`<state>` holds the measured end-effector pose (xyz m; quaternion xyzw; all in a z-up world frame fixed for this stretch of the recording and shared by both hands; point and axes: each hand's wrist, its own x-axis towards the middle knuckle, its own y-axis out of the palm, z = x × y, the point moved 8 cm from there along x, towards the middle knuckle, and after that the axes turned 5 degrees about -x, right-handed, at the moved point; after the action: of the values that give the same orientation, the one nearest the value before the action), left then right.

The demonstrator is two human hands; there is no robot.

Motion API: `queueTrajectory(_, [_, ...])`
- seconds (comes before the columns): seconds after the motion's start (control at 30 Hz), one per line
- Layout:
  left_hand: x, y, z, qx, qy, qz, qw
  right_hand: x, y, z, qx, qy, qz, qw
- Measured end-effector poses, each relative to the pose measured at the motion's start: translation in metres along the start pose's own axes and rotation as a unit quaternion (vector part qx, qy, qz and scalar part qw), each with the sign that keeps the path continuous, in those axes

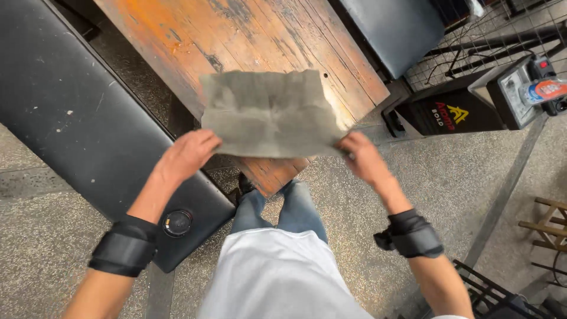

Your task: The person places a spray bottle on a treadmill and then uses a sanding block to sand a wooden tabletop. They move the sanding block back and forth across the surface, covering different areas of the table.

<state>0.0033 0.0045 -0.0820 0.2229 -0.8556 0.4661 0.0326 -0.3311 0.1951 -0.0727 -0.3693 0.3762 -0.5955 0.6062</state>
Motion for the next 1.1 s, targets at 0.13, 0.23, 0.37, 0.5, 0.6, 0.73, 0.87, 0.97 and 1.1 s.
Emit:
queueTrajectory(0.13, [-0.066,0.082,0.018,-0.010,-0.068,0.024,0.997,-0.037,0.105,-0.027,0.013,0.065,0.066,0.996])
queueTrajectory(0.23, [-0.098,0.109,0.019,-0.036,-0.127,0.046,0.990,-0.065,0.137,-0.023,0.079,0.093,0.113,0.986])
queueTrajectory(0.37, [-0.115,0.113,0.027,-0.137,-0.288,0.106,0.942,-0.081,0.126,-0.023,0.081,0.133,0.120,0.980])
queueTrajectory(0.5, [-0.087,0.072,0.032,-0.174,-0.231,0.022,0.957,-0.073,0.104,-0.041,0.134,0.125,0.075,0.980])
queueTrajectory(0.6, [-0.045,0.042,0.057,-0.177,-0.245,-0.017,0.953,-0.035,0.082,-0.073,0.119,0.115,0.038,0.985])
queueTrajectory(0.73, [0.010,0.043,0.122,-0.162,-0.250,-0.052,0.953,0.044,0.065,-0.116,0.144,0.192,-0.007,0.971])
queueTrajectory(0.87, [0.038,0.089,0.205,-0.122,-0.232,-0.080,0.962,0.098,0.109,-0.182,0.170,0.226,-0.011,0.959])
queueTrajectory(0.97, [0.044,0.115,0.245,-0.095,-0.252,-0.093,0.958,0.120,0.149,-0.227,0.156,0.220,-0.015,0.963])
queueTrajectory(1.1, [0.048,0.132,0.267,-0.085,-0.286,-0.111,0.948,0.127,0.183,-0.266,0.163,0.254,-0.037,0.953])
